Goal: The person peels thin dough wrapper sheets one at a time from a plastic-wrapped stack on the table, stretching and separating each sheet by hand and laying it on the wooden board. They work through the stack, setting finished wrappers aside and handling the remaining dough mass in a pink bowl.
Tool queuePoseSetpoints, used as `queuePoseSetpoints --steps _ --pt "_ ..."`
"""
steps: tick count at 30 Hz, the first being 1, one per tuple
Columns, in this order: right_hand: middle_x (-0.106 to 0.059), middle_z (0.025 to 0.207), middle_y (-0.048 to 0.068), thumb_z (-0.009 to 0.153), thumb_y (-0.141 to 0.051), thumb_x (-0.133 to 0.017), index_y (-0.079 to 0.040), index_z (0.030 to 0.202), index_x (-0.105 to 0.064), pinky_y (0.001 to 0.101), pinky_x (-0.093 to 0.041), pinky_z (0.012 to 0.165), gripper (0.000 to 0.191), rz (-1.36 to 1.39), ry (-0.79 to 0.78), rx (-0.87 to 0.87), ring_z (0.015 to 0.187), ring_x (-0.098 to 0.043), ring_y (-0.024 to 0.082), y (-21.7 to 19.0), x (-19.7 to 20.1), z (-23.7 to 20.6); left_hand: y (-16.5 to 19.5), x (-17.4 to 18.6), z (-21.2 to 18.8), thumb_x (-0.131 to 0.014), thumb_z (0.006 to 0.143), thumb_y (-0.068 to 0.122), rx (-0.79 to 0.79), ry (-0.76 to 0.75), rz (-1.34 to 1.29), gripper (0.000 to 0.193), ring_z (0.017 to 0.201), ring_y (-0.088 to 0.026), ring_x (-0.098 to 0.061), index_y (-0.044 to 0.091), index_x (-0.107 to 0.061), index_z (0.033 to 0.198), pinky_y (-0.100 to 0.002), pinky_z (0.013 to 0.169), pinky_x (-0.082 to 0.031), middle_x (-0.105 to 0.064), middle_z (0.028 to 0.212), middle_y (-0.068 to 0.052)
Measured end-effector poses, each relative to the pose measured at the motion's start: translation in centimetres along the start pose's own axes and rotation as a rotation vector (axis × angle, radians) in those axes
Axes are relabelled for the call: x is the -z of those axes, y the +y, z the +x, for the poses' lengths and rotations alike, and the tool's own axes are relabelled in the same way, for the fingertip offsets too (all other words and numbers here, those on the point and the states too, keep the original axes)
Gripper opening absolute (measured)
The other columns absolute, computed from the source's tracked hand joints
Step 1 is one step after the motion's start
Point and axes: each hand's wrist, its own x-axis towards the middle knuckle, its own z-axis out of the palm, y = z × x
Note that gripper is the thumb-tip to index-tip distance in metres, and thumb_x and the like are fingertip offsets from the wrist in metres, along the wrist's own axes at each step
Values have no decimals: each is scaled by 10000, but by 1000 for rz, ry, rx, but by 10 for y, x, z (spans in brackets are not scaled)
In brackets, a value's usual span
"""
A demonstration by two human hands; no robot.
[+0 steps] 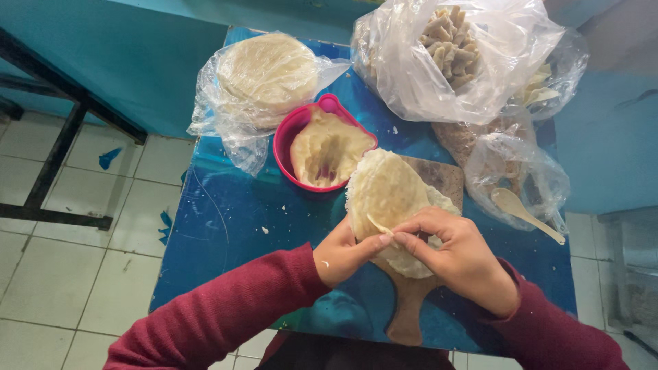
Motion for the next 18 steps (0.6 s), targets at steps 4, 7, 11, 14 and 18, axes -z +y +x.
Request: queuePoseSetpoints --steps 4,7,11,14,18 --pt "-756 883 69 875 -152 -731 -50 970 -771 304 -555 730 145 -21 23 7 801 -732 176 0 -5 -2 -8 1 -3 -589 1038 121 -57 -11 30 560 1357 -162 -522 19 -382 1549 -344 1160 -430 -553 1456 -80" --pt "-743 920 81 889 -146 -724 -33 965 -739 309 -553 752 137 -56 65 87 835 -724 190 2 -9 -2 -10 6 -4 -594 1026 71 -54 -56 53 565 1371 -167 -504 18 -374 1544 -353 1169 -413 -539 1463 -76" --pt "-730 931 91 923 -144 -691 -26 1001 -715 303 -542 762 144 -75 110 96 853 -701 188 9 -14 -8 -17 4 -3 -564 1029 24 -101 -2 132 552 1362 -168 -504 21 -366 1544 -351 1164 -416 -539 1456 -78" --pt "-697 904 51 981 -154 -636 -32 1046 -668 275 -526 735 142 80 165 -69 833 -659 120 21 -18 -11 -21 3 -2 -534 1024 5 -93 7 92 557 1366 -169 -504 19 -361 1554 -350 1172 -412 -538 1463 -80" --pt "-632 901 -21 1059 -155 -565 -48 1075 -607 244 -490 722 117 435 210 -135 835 -571 57 41 -19 0 -23 3 -2 -534 1011 7 -64 8 36 580 1355 -162 -509 26 -340 1557 -348 1160 -422 -535 1460 -73"
